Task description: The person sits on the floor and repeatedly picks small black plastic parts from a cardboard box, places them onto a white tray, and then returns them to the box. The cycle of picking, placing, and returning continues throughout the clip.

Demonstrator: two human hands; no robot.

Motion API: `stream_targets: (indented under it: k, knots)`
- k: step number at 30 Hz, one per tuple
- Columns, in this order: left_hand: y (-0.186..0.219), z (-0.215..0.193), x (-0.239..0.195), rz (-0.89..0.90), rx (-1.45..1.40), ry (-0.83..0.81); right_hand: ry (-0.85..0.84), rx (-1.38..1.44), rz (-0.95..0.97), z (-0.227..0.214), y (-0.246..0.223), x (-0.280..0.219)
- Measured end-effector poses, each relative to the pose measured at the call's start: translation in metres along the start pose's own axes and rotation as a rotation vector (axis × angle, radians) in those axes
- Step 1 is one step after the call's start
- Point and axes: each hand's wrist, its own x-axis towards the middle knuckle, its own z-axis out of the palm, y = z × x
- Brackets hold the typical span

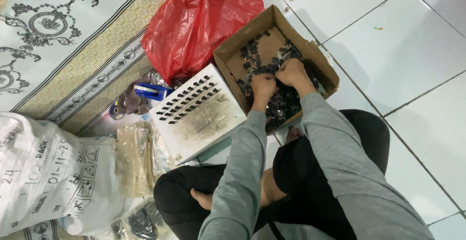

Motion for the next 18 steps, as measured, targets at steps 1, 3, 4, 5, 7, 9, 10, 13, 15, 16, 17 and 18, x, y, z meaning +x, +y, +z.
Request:
stream_targets:
  k: [1,3,4,5,7,9,10,13,15,16,17,18]
  knots:
    - [-0.001,0.004,0.002,-0.004,-0.001,0.0,-0.003,-0.002,0.002,0.01,0.016,0.018]
    - [-0.003,0.012,0.008,0.002,-0.03,0.064,0.056,0.06,-0.019,0.028,0.049,0.055]
    - [0.007,0.007,-0.002,0.002,-0.032,0.065,0.056,0.058,-0.02,0.026,0.049,0.057]
    - [0.018,0.004,-0.012,-0.032,-0.214,0.037,0.05,0.165,0.025,0.024,0.05,0.06]
    - [0.02,0.003,-0.013,-0.065,-0.395,0.007,0.045,0.274,0.07,0.02,0.045,0.056]
    - [0.001,0.009,0.002,-0.158,-0.736,-0.094,0.038,0.499,0.165,0.02,0.035,0.043]
    - [0.004,0.007,-0.003,-0.16,-0.734,-0.093,0.036,0.5,0.167,0.022,0.037,0.043]
    - [0.018,0.003,-0.01,-0.149,-0.728,-0.075,0.045,0.559,0.201,0.018,0.031,0.04]
    - [0.026,0.003,-0.014,-0.017,-0.025,0.116,0.131,0.33,0.136,0.007,0.019,0.022]
    - [0.022,0.004,-0.012,-0.017,-0.025,0.115,0.131,0.33,0.137,0.011,0.021,0.024]
    - [0.017,0.004,-0.009,0.037,0.009,0.105,0.167,0.28,0.051,0.015,0.021,0.026]
    - [0.013,0.004,-0.007,0.091,0.042,0.096,0.203,0.229,-0.036,0.018,0.021,0.029]
